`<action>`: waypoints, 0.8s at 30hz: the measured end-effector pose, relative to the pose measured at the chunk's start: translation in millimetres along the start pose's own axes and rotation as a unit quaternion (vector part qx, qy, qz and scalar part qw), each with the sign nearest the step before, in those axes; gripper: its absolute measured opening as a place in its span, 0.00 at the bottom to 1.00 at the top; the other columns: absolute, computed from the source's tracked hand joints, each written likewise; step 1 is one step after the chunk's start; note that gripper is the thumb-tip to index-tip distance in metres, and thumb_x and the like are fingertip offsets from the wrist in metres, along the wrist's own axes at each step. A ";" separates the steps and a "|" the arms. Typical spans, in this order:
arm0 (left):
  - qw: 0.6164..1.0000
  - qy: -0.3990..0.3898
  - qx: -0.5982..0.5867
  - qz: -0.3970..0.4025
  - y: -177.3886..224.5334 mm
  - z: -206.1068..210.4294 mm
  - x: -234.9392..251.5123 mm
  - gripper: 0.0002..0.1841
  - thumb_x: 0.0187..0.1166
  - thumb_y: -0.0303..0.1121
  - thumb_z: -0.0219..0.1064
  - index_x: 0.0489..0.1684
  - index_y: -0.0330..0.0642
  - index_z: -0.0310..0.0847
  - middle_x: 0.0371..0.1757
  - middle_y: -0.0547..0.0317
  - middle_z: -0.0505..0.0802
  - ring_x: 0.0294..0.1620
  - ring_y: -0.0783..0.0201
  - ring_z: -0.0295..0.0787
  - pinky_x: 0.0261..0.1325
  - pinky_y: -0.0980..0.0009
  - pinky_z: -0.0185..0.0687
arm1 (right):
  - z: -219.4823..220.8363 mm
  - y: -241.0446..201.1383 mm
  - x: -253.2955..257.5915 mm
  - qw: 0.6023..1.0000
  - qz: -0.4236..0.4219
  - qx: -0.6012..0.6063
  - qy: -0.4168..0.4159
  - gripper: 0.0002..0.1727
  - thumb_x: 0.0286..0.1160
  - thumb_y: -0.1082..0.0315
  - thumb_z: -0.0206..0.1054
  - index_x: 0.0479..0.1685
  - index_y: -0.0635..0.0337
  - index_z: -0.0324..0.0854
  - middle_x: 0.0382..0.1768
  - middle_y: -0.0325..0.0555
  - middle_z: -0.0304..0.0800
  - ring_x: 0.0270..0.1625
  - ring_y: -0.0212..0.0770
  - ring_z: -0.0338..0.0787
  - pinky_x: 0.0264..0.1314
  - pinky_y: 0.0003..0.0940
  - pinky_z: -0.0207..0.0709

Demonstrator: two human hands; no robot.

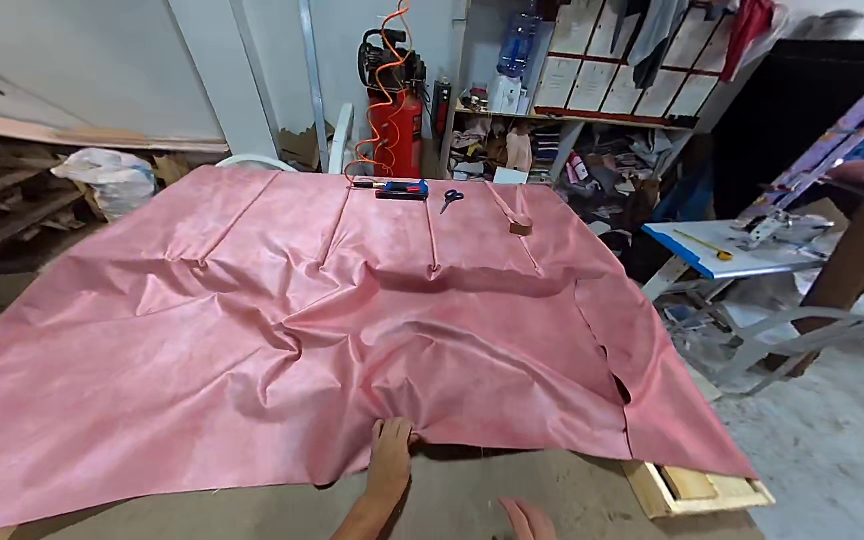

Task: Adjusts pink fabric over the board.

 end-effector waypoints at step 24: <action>0.993 -0.043 -0.066 0.083 60.1 -121.9 156.9 0.13 0.73 0.26 0.69 0.54 0.43 0.90 0.53 0.56 0.95 0.61 0.57 0.91 0.68 0.56 0.86 | -43.2 -96.8 243.2 0.981 -0.156 -0.092 0.063 0.53 0.44 0.67 0.81 0.86 0.48 0.70 0.71 0.61 0.79 0.64 0.60 0.86 0.58 0.55 0.85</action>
Point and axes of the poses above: each hand's wrist, its own x-axis towards the middle knuckle, its own z-axis out of the palm, y = z × x, the point moved 5 cm from there along x, towards the middle knuckle
